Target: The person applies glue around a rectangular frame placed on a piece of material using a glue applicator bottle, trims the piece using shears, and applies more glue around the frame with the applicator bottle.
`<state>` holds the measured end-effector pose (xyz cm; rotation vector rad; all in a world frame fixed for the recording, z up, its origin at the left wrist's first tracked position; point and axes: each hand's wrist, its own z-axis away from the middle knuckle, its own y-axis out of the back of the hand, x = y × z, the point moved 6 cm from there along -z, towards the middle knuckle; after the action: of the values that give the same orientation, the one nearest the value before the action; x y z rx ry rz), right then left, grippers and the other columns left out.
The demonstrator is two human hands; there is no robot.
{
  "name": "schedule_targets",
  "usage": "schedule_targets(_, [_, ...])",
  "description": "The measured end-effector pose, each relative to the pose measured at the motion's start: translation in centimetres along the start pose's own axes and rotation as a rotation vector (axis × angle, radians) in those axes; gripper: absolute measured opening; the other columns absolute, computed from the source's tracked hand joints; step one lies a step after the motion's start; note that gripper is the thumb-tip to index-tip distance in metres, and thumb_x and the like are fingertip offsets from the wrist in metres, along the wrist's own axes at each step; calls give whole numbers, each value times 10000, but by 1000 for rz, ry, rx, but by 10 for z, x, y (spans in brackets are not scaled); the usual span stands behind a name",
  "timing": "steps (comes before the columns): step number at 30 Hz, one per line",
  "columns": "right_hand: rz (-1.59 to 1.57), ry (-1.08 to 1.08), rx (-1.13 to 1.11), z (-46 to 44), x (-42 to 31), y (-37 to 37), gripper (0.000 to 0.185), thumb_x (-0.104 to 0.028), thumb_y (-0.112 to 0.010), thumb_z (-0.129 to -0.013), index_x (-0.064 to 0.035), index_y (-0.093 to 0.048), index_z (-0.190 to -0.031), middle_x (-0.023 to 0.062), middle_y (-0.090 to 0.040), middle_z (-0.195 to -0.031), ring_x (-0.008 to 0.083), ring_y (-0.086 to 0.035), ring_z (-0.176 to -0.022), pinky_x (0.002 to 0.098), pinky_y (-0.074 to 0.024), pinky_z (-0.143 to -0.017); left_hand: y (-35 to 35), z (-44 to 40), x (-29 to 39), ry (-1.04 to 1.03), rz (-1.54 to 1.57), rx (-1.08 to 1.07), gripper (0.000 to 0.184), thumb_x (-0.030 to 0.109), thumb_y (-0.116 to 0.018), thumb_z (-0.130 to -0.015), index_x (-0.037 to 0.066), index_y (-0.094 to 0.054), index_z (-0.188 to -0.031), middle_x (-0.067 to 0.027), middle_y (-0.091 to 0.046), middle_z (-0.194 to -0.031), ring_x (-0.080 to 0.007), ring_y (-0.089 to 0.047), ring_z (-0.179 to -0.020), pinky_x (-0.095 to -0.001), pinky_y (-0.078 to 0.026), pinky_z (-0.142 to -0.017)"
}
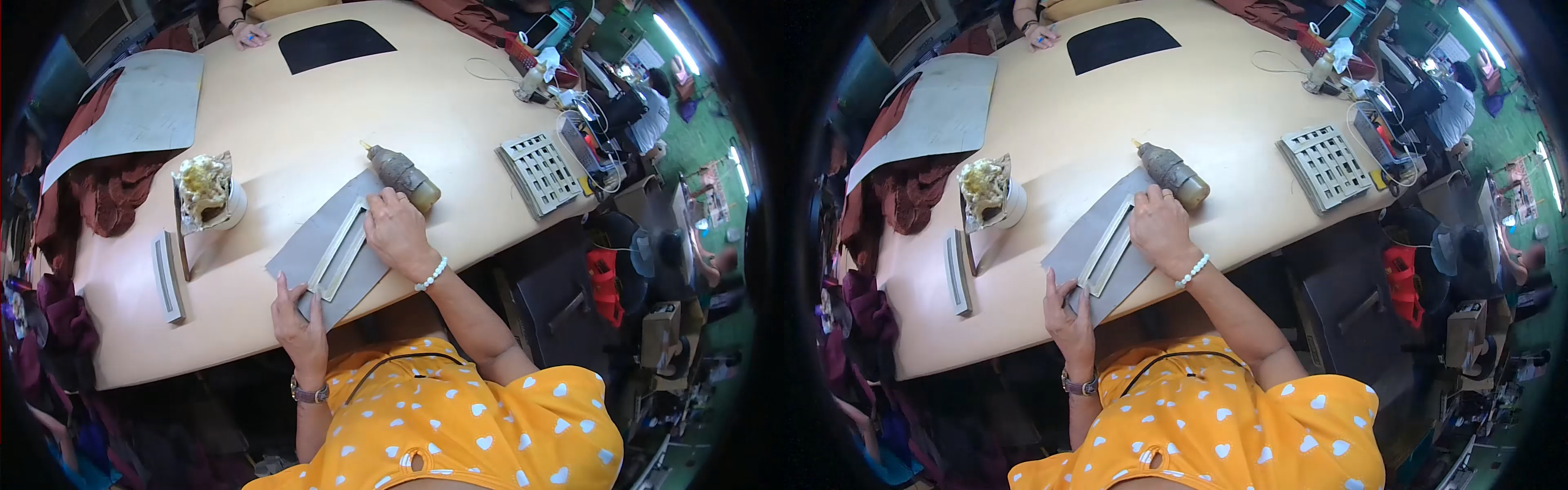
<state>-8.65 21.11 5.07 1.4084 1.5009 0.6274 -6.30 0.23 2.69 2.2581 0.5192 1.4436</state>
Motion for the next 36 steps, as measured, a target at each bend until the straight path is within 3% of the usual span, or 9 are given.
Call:
schedule_targets(4, [-46,-38,-59,-1,0,1,139,-111,-520,-779,-15,-565,-871,144,-520,-834,296,-536,-802,397,-464,-721,0,0,0,13,10,-1,593,20,-647,-757,3,-394,-1293,-109,-620,-912,-252,-545,-865,-361,-425,-799])
schedule_targets(7, [-51,-22,-27,-1,-1,2,135,-132,-517,-779,-5,-559,-800,137,-528,-818,288,-550,-787,393,-479,-679,0,0,1,14,32,6,586,22,-645,-760,3,-398,-1292,-107,-621,-911,-249,-544,-859,-358,-424,-798])
schedule_targets(10, [-77,-104,-86,-2,1,5,164,-127,-521,-784,-31,-583,-902,130,-546,-826,297,-549,-812,398,-465,-729,1,0,1,5,44,9,583,20,-646,-759,5,-405,-1289,-107,-622,-909,-247,-544,-858,-358,-423,-796])
schedule_targets(16, [-224,-8,133,-7,-1,22,154,-87,-549,-757,-36,-631,-876,119,-586,-848,294,-573,-802,387,-470,-717,1,0,2,1,26,21,583,13,-645,-752,7,-410,-1286,-109,-619,-910,-252,-548,-865,-358,-425,-802])
schedule_targets(19, [-367,-23,102,-16,4,27,119,-64,-578,-728,-17,-639,-819,117,-614,-793,292,-598,-755,352,-482,-687,0,1,-3,15,38,25,581,12,-644,-749,6,-414,-1283,-108,-615,-910,-254,-553,-869,-358,-429,-803])
schedule_targets(20, [-449,-73,72,-19,9,22,115,-60,-589,-728,6,-635,-810,113,-633,-737,246,-620,-689,305,-491,-653,0,2,-5,9,40,25,587,12,-646,-746,8,-413,-1285,-106,-613,-911,-253,-559,-866,-362,-433,-799])
schedule_targets(23, [-615,-268,-156,-24,19,12,128,-102,-586,-737,13,-622,-783,144,-648,-766,267,-631,-706,334,-497,-654,1,1,-2,-3,10,22,593,-6,-647,-749,-2,-406,-1291,-103,-615,-906,-212,-565,-863,-323,-438,-821])
schedule_targets(33, [-837,-435,-202,-20,34,-1,157,-69,-546,-758,55,-616,-826,132,-651,-743,177,-622,-667,291,-489,-623,1,1,-1,-26,-9,24,597,1,-627,-756,1,-385,-1302,-115,-623,-910,-231,-565,-865,-335,-432,-825])
schedule_targets(36, [-745,-329,-144,-22,29,12,160,-82,-548,-768,26,-635,-848,131,-651,-756,222,-630,-668,316,-494,-625,1,1,0,-32,-10,30,591,1,-624,-753,3,-393,-1297,-113,-621,-906,-242,-565,-860,-345,-433,-812])
